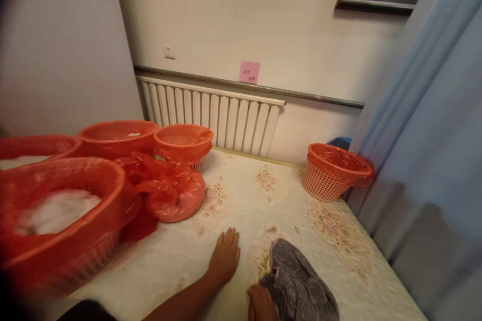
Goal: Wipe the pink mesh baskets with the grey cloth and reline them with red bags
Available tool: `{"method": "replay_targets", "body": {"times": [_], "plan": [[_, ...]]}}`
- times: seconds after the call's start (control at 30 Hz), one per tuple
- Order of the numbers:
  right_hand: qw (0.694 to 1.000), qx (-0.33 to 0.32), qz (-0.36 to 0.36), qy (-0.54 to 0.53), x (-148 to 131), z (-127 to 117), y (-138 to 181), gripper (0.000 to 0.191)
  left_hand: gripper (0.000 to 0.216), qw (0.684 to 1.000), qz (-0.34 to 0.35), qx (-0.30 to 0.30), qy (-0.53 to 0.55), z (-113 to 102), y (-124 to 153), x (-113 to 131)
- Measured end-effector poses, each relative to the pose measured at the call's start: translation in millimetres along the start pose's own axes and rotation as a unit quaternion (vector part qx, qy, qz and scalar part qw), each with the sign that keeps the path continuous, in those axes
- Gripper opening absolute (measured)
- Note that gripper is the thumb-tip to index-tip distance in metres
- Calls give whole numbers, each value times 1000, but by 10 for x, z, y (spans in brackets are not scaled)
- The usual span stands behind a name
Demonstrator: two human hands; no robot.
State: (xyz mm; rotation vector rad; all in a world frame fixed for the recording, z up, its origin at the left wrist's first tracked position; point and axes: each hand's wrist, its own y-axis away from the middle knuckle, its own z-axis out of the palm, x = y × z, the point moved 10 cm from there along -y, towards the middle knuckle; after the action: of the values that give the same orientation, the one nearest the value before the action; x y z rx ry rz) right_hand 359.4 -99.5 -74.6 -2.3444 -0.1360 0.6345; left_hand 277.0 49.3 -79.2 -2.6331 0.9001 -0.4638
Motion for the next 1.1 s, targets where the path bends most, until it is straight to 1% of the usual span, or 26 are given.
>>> {"method": "replay_targets", "body": {"times": [0.07, 0.17, 0.33, 0.5, 0.7, 0.8, 0.87, 0.93, 0.97, 1.0, 1.03, 1.1], "plan": [[1000, -21, 10, 12, -37, 41, 11, 25, 45, 1000, 11, -3, 3, -101, 204, -39], [999, -37, 13, 22, -116, 17, -28, 23, 45, 1000, 19, -7, 2, -281, 522, -175], [999, -10, 1, 32, -188, -48, -21, 19, 46, 1000, 3, -9, -2, -564, 970, -535], [999, -5, 12, 43, -129, -25, 42, 17, 49, 999, -28, -14, 10, -762, 1311, -836], [999, 4, 10, 50, -65, 7, 79, 16, 47, 995, -72, -14, 68, -970, 1611, -1001], [999, 8, 12, 51, -87, -10, 75, 16, 43, 986, -120, -13, 116, -1072, 1631, -1071], [999, 5, 16, 50, -104, -18, 70, 16, 34, 974, -168, -13, 151, -1169, 1547, -1134], [998, -3, 23, 51, -118, -18, 64, 17, 20, 957, -214, -18, 194, -1329, 1396, -1166], [998, -7, 26, 51, -124, -16, 61, 17, 18, 948, -229, -22, 219, -1453, 1306, -1149], [998, -10, 30, 53, -131, -15, 56, 17, 18, 940, -236, -20, 246, -1625, 1219, -1106], [998, -13, 32, 55, -141, -16, 50, 17, 18, 933, -235, -15, 273, -1843, 1143, -1035], [997, -16, 34, 62, -170, -22, 32, 17, 17, 920, -207, -2, 333, -2385, 1066, -805]]}}
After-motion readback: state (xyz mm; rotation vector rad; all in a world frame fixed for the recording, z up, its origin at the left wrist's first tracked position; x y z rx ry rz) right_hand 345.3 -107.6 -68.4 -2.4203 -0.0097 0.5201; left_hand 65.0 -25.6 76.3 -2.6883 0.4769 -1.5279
